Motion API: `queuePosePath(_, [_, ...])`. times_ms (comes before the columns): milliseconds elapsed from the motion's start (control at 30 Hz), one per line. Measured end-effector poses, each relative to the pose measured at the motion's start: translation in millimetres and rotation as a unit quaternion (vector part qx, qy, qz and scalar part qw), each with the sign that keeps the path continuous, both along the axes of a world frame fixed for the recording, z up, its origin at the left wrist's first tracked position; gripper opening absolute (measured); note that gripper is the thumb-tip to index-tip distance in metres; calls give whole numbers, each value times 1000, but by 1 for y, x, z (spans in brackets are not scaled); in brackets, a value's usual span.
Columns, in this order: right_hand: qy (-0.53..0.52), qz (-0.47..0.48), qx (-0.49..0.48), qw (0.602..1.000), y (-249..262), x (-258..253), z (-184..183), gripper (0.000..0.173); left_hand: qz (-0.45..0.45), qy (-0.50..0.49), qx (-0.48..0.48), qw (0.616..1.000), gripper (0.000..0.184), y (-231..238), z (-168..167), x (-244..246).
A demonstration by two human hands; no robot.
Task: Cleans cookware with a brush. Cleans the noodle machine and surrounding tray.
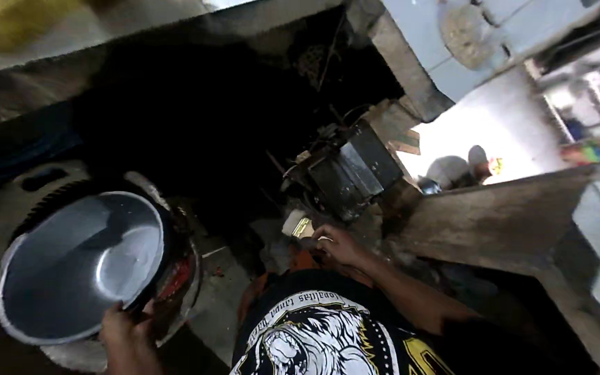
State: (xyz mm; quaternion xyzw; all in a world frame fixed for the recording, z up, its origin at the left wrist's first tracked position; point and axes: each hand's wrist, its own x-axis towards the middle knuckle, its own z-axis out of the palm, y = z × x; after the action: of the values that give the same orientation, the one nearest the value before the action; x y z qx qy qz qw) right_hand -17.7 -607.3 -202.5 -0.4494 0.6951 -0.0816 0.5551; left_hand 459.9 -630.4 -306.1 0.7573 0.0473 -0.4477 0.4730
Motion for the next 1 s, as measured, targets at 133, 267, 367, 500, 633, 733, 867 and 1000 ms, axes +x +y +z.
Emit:
queuePosePath(133, [-113, -110, 17, 987, 31, -6, 27, 34, -88, -5, -6, 996, 42, 6, -15, 11])
queuePosePath(267, [-232, -185, -67, 953, 61, -23, 50, 58, -131, 16, -16, 991, 45, 10, -14, 9])
queuePosePath(367, [-83, -207, -160, 962, 68, -40, 66, 41, -163, 26, -36, 986, 53, 17, -14, 9])
queuePosePath(500, [170, -218, -230, 933, 59, -88, 77, 31, -192, -2, -11, 981, 61, 22, -15, 2])
queuePosePath(633, [278, -202, -299, 890, 29, -163, 61, 39, -197, -18, 30, 980, 63, 30, -4, -18])
queuePosePath(733, [178, -325, -289, 883, -10, -208, 35, 42, -221, -57, 41, 973, 61, 48, -8, -25])
queuePosePath(867, [6, -462, -235, 855, -46, -255, -13, 44, -218, -68, 93, 969, 65, 63, 2, -52])
queuePosePath(1000, [210, -332, -253, 884, -48, -275, 2, 37, -250, -97, 178, 947, 64, 75, 17, -88])
